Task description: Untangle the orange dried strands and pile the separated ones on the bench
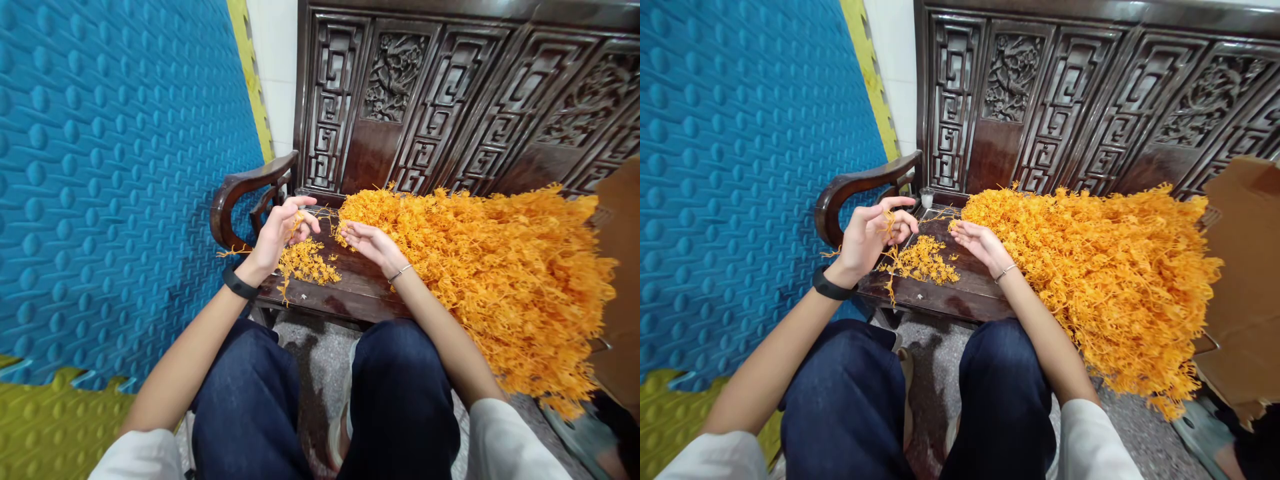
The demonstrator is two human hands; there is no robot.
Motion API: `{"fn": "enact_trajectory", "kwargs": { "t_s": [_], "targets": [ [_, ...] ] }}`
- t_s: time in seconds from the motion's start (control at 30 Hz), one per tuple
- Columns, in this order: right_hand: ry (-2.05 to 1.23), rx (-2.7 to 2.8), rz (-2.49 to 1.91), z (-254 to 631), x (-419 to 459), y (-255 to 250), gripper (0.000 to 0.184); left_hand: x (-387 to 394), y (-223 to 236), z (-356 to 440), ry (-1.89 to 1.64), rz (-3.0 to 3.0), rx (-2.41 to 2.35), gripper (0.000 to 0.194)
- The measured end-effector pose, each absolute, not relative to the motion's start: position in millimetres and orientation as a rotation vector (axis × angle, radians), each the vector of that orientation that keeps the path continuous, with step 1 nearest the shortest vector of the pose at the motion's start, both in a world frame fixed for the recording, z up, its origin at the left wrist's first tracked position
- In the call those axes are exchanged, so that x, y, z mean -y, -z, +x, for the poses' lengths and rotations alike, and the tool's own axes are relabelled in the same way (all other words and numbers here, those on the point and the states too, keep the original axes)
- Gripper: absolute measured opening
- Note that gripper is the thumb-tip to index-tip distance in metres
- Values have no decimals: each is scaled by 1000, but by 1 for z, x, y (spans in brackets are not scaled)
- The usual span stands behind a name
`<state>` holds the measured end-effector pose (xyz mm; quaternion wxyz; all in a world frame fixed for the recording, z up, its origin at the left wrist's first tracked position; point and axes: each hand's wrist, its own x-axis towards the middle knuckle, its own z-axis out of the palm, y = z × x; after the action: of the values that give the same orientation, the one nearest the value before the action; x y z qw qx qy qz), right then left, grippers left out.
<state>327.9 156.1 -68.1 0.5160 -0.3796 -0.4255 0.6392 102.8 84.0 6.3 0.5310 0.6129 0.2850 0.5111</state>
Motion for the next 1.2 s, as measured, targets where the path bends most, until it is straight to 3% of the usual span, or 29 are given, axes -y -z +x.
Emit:
{"fn": "enact_trajectory", "kwargs": {
  "t_s": [0.47,0.7,1.07,1.2],
  "targets": [
    [-1614,982,-929,324,-154,66,29,-86,-9,99,-1221,1281,-576,51],
    [-1624,1070,-968,317,-148,62,26,-88,-10,90,-1336,1028,-423,64],
    [-1616,1450,-887,305,-126,47,22,-101,1,93,-1351,986,-455,56],
    [-1536,1637,-909,284,-106,39,48,-91,0,104,-1300,1107,-416,47]
  ]
}}
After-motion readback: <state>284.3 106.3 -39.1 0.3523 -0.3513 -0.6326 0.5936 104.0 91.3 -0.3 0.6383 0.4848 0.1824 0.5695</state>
